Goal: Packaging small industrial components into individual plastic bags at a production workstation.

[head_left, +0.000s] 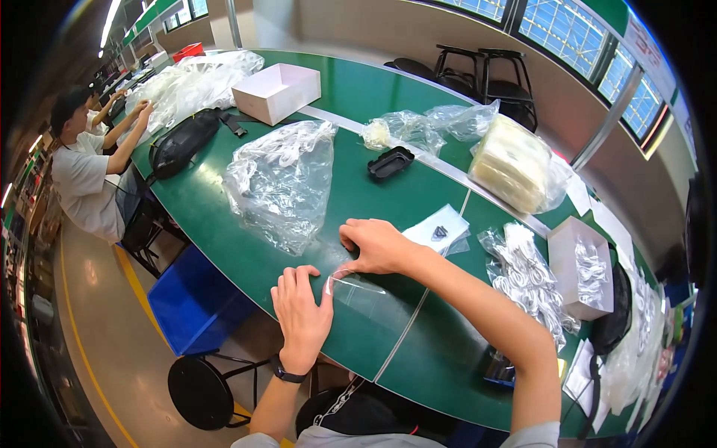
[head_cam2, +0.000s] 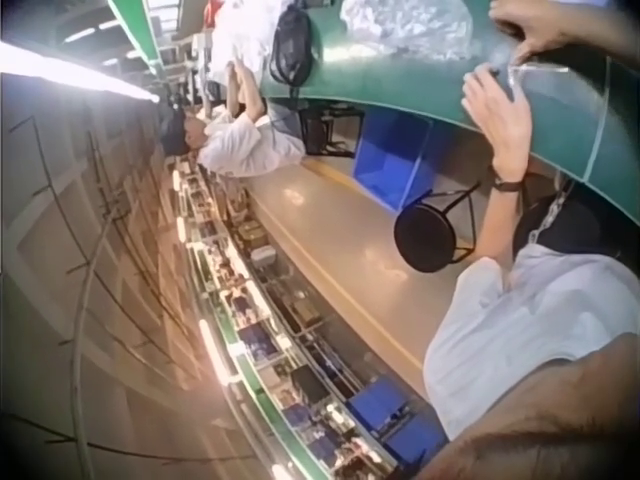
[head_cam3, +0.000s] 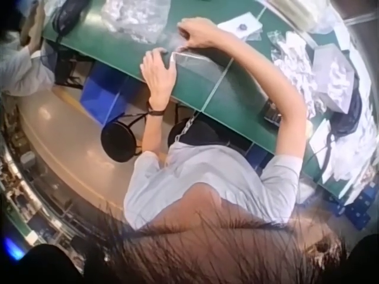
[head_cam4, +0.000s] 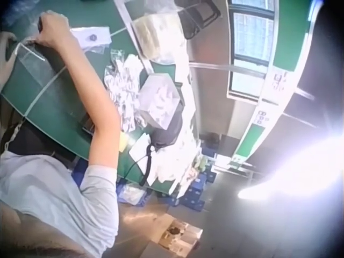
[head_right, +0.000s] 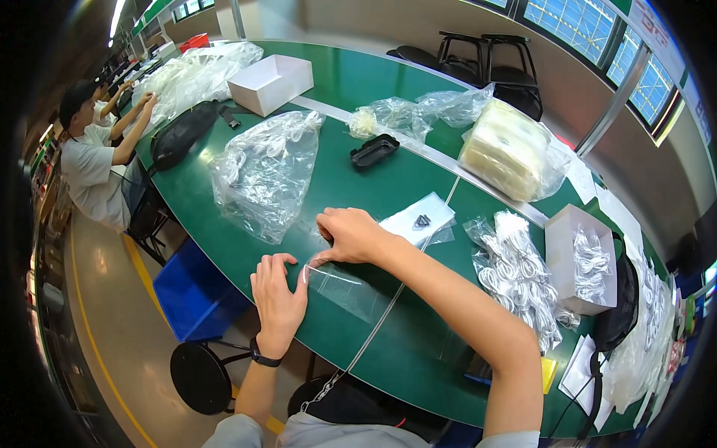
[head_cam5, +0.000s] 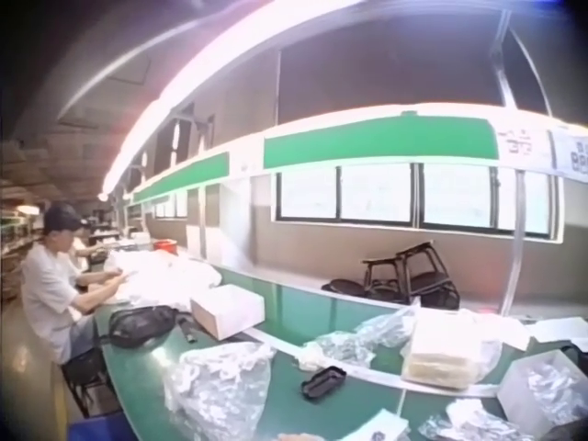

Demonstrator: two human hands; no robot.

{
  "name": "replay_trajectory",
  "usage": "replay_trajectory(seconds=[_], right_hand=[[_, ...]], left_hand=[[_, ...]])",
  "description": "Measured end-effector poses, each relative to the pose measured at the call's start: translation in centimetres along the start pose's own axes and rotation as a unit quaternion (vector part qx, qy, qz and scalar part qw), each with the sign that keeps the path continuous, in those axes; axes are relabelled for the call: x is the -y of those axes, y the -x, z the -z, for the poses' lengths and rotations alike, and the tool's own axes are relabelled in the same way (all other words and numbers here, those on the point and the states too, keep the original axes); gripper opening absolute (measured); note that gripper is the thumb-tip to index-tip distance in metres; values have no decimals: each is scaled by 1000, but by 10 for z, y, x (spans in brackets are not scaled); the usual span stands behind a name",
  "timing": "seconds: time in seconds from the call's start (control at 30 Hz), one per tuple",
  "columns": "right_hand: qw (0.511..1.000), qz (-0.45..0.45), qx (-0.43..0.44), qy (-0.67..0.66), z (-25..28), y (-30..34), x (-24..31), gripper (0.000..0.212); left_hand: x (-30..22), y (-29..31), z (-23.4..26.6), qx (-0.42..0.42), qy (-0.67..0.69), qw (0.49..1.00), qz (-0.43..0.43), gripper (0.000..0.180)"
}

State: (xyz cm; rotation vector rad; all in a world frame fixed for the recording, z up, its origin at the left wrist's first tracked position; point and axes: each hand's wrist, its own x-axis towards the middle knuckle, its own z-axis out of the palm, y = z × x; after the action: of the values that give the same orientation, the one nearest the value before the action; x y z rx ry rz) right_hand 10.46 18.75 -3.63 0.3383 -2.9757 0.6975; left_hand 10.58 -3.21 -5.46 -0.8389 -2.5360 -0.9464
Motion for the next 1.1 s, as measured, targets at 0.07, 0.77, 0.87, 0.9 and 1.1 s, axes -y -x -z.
replay_trajectory(seconds=[0.07, 0.77, 0.87, 0.9, 1.1], right_hand=[[1000, 13, -2, 14, 1, 3, 1, 65], [983, 103, -43, 148, 17, 18, -1, 41], [970, 119, -67, 200, 32, 35, 13, 34], [966, 121, -86, 210, 36, 44, 19, 31], [971, 12, -30, 236, 102, 153, 96, 27]], left_hand=[[-1, -1, 3, 36, -1, 999, 4, 25], [32, -11, 28, 38, 58, 990, -119, 19], [32, -11, 34, 46, 57, 990, -121, 20], [33, -11, 34, 49, 59, 990, -122, 21], [26, 2, 44, 23, 93, 985, -145, 31]])
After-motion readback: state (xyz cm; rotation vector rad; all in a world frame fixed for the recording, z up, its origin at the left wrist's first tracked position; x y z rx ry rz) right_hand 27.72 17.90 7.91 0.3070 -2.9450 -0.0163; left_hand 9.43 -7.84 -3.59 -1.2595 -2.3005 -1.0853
